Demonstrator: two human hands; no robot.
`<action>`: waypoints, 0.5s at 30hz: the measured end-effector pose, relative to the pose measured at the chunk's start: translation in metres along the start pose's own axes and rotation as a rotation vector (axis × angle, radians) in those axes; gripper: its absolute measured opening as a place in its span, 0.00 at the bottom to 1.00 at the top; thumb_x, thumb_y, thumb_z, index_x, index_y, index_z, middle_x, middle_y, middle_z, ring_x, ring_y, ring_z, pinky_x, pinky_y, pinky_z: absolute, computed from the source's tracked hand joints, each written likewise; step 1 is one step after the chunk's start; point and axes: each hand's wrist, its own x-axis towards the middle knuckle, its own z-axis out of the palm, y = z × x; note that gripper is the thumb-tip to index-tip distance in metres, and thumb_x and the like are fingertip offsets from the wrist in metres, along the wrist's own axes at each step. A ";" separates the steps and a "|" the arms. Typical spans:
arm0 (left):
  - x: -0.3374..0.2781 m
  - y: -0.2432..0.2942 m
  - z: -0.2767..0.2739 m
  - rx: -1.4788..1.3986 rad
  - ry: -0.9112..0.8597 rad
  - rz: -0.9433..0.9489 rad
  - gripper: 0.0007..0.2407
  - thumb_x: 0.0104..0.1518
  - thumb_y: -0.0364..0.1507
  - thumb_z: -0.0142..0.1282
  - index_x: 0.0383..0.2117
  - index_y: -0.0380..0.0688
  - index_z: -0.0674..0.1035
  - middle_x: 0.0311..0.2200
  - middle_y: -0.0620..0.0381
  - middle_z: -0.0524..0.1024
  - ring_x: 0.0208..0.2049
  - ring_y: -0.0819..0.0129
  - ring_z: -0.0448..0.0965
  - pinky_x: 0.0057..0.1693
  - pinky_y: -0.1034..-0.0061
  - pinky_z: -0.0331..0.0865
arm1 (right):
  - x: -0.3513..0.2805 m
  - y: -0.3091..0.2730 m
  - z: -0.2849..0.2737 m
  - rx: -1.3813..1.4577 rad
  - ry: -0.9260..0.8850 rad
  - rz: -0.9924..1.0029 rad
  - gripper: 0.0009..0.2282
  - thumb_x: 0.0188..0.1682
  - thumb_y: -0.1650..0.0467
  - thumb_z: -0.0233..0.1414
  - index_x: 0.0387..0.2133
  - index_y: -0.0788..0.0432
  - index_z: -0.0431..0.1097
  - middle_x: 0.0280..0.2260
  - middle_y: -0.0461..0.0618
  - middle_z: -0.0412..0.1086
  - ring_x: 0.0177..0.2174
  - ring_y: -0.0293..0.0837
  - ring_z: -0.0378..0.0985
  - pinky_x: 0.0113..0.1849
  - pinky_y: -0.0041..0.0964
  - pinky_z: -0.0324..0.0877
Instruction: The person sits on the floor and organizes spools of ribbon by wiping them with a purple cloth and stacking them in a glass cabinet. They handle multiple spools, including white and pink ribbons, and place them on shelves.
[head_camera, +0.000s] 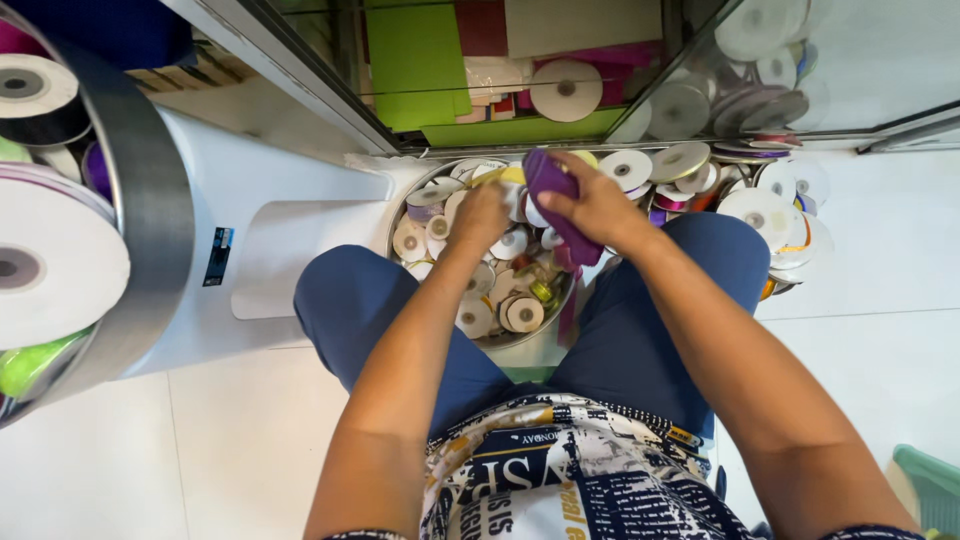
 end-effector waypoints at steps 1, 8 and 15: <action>0.006 -0.023 0.013 0.062 -0.104 -0.169 0.09 0.53 0.33 0.57 0.37 0.46 0.84 0.35 0.48 0.82 0.45 0.47 0.82 0.49 0.50 0.75 | 0.008 0.012 0.007 -0.061 -0.044 0.028 0.28 0.48 0.62 0.58 0.63 0.46 0.60 0.51 0.67 0.70 0.52 0.67 0.71 0.53 0.60 0.65; 0.044 -0.219 0.127 -0.122 0.261 -0.737 0.20 0.52 0.45 0.57 0.45 0.45 0.82 0.42 0.49 0.81 0.52 0.56 0.79 0.57 0.66 0.73 | 0.043 0.076 0.035 -0.207 -0.094 0.074 0.26 0.48 0.59 0.58 0.62 0.36 0.61 0.54 0.58 0.68 0.55 0.59 0.70 0.56 0.53 0.64; 0.024 -0.217 0.127 -0.353 0.342 -1.003 0.12 0.51 0.27 0.54 0.40 0.37 0.81 0.36 0.46 0.81 0.47 0.51 0.82 0.53 0.62 0.74 | 0.041 0.051 0.034 -0.286 -0.108 0.075 0.25 0.49 0.60 0.55 0.62 0.40 0.62 0.52 0.62 0.68 0.54 0.63 0.70 0.55 0.55 0.66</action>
